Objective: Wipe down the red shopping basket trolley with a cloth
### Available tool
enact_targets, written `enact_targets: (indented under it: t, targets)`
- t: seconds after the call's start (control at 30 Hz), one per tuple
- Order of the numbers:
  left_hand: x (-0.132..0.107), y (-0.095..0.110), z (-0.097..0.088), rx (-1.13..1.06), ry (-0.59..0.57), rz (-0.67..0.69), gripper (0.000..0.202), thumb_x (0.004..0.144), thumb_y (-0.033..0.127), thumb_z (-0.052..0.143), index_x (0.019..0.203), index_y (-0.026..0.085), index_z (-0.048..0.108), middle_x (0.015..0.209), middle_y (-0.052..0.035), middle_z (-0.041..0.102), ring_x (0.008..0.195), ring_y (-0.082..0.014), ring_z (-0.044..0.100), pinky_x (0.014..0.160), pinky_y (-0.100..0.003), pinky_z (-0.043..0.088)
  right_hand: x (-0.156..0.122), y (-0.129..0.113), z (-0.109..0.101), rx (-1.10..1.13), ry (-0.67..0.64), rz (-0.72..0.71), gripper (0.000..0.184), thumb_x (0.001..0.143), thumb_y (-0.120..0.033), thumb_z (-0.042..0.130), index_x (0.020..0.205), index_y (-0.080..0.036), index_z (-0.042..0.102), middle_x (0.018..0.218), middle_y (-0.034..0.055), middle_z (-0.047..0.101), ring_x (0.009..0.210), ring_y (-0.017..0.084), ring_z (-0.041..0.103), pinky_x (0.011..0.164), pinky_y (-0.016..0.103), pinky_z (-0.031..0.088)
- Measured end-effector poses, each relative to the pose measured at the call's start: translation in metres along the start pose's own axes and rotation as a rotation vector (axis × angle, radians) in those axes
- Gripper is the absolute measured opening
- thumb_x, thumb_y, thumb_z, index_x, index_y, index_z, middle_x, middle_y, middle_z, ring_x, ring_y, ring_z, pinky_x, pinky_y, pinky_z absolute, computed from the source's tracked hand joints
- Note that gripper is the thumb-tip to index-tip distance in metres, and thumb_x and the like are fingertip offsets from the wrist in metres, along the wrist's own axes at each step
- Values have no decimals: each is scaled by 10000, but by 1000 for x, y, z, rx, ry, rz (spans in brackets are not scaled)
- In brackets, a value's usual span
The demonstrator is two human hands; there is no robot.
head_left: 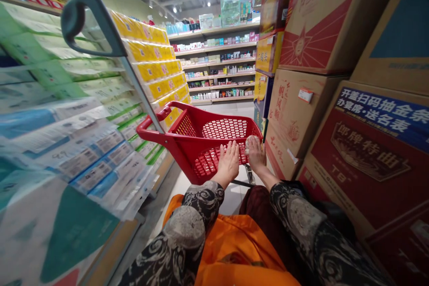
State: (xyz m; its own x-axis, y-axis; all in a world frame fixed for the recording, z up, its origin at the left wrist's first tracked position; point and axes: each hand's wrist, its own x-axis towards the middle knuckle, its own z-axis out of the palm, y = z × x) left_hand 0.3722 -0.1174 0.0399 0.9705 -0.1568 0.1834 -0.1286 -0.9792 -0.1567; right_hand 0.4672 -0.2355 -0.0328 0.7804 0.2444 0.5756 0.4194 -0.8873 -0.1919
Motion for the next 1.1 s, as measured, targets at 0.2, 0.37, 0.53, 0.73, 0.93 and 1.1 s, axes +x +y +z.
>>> enact_targets:
  t: [0.2, 0.37, 0.53, 0.73, 0.93, 1.1]
  targets:
    - [-10, -44, -5, 72, -25, -96, 664, 779, 145, 349, 1423, 53, 215, 1523, -140, 137, 1405, -266, 85, 1109, -554, 84, -28, -1, 1, 1, -107, 14, 527, 856, -65, 277, 1353, -164, 419, 1429, 98, 393, 1351, 225, 270, 1074, 486, 233]
    - [-19, -111, -20, 162, 5, -295, 673, 773, 162, 364, 1419, 39, 221, 1517, -159, 152, 1399, -290, 110, 1097, -578, 62, 13, -4, -28, 47, 28, 128, 548, 857, -92, 291, 1404, -127, 325, 1472, 125, 305, 1373, 233, 198, 1086, 482, 198]
    - [-28, -140, -24, 205, -45, -290, 683, 776, 235, 409, 1415, 59, 245, 1497, -164, 228, 1398, -295, 105, 1085, -595, 31, 36, -26, -34, 102, -130, 196, 525, 858, -99, 321, 1377, -145, 378, 1469, 112, 316, 1369, 243, 196, 1089, 491, 182]
    - [-34, -129, -31, 195, -66, -315, 779, 755, 358, 478, 1420, 48, 218, 1498, -178, 213, 1395, -314, 94, 1081, -594, 81, 30, -107, -29, 184, -210, -66, 470, 881, -121, 337, 1343, -137, 420, 1492, 108, 267, 1384, 219, 152, 1099, 449, 170]
    - [-42, -122, -36, 222, -50, -266, 761, 746, 358, 475, 1410, 60, 254, 1485, -168, 261, 1377, -326, 152, 1075, -602, 55, 26, -121, -30, 198, -248, -95, 501, 884, -82, 307, 1372, -167, 373, 1506, 98, 232, 1393, 197, 123, 1105, 456, 141]
    - [-42, -102, -42, 168, -38, -255, 735, 731, 314, 472, 1400, 72, 287, 1477, -166, 283, 1370, -342, 163, 1075, -597, 45, 29, -80, -38, 177, -261, 70, 506, 881, -71, 310, 1374, -172, 372, 1509, 98, 221, 1394, 206, 116, 1110, 474, 123]
